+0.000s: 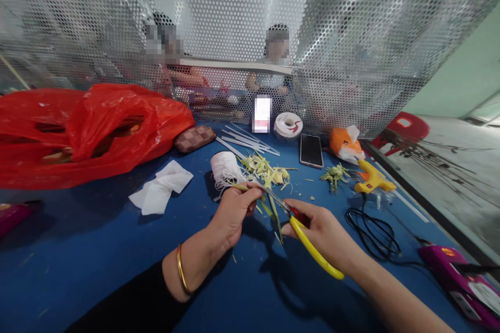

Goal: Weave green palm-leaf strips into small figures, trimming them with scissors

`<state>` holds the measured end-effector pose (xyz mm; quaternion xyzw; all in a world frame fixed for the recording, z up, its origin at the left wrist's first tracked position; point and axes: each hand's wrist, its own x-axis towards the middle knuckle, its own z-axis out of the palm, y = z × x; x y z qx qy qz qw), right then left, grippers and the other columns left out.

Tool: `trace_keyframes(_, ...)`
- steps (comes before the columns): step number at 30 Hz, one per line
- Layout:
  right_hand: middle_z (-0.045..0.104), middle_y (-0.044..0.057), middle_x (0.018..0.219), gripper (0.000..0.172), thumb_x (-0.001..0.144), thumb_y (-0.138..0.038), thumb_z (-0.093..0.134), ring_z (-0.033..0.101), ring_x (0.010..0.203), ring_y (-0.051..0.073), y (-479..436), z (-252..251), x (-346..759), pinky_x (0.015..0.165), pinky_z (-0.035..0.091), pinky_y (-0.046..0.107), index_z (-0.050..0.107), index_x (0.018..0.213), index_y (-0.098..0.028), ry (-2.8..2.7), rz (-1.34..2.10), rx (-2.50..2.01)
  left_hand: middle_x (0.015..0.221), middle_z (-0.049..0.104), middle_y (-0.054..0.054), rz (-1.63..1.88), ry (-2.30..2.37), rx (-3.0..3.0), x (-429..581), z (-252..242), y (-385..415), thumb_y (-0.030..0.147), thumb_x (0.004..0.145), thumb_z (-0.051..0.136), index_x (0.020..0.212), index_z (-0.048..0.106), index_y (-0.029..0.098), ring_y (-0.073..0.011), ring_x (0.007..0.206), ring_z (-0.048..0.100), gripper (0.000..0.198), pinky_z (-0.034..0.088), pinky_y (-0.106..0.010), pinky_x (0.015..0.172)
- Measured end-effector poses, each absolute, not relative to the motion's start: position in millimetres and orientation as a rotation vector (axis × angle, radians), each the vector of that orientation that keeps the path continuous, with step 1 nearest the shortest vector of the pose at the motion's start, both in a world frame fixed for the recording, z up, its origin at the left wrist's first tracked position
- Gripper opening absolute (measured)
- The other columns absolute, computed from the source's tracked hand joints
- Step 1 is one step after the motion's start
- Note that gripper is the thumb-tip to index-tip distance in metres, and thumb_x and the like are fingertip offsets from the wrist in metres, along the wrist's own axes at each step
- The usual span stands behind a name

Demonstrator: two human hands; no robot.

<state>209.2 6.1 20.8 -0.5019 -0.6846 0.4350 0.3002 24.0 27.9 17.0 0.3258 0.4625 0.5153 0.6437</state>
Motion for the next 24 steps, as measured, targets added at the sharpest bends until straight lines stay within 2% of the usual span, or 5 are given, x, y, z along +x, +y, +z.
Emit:
trace_keyframes(8, 0.060, -0.002, 0.068, 0.022, 0.070, -0.037, 0.075, 0.051, 0.066, 0.016, 9.1, 15.0, 209.7, 0.059, 0.041, 0.025, 0.072, 0.083, -0.020, -1.763, 1.166, -1.300, 0.052, 0.046, 0.006, 1.174, 1.034, 0.671, 23.4, 18.8, 28.8, 0.025, 0.059, 0.077, 0.073, 0.066, 0.012, -0.0040, 0.046, 0.034, 0.023, 0.021, -0.019, 0.045)
trace_keyframes(14, 0.051, -0.006, 0.054, 0.054, 0.064, -0.049, 0.079, 0.041, 0.041, 0.009, 19.2, 11.8, 212.7, 0.038, 0.030, 0.021, 0.066, 0.107, -0.018, -1.192, 1.359, -1.340, 0.074, 0.065, -0.003, 1.122, 0.942, 0.518, 23.3, 22.9, 26.5, 0.028, 0.072, 0.073, 0.081, 0.072, 0.011, -0.0081, 0.058, 0.056, 0.019, 0.040, -0.018, 0.050)
trace_keyframes(17, 0.059, -0.004, 0.060, 0.063, 0.054, -0.043, 0.087, 0.045, 0.041, 0.008, 20.6, 14.3, 213.0, 0.036, 0.031, 0.019, 0.065, 0.108, -0.018, -1.045, 1.444, -1.304, 0.079, 0.068, -0.005, 1.102, 0.895, 0.476, 23.2, 23.0, 25.6, 0.019, 0.076, 0.068, 0.085, 0.073, 0.011, -0.0101, 0.062, 0.062, 0.013, 0.048, -0.020, 0.055)
trace_keyframes(20, 0.066, -0.001, 0.073, 0.065, 0.054, -0.040, 0.088, 0.047, 0.041, 0.007, 18.9, 13.6, 210.9, 0.034, 0.034, 0.019, 0.064, 0.111, -0.020, -1.006, 1.522, -1.217, 0.078, 0.069, -0.005, 1.107, 0.858, 0.481, 24.4, 19.7, 25.6, 0.010, 0.074, 0.069, 0.086, 0.072, 0.011, -0.0119, 0.065, 0.066, 0.012, 0.054, -0.022, 0.060)
trace_keyframes(24, 0.064, -0.003, 0.072, 0.065, 0.050, -0.034, 0.090, 0.047, 0.041, 0.006, 15.7, 12.3, 205.8, 0.033, 0.034, 0.018, 0.064, 0.108, -0.019, -0.971, 1.548, -1.185, 0.077, 0.071, -0.005, 1.088, 0.861, 0.465, 27.6, 13.1, 25.0, 0.009, 0.074, 0.072, 0.085, 0.069, 0.012, -0.0152, 0.070, 0.070, 0.012, 0.057, -0.023, 0.065)
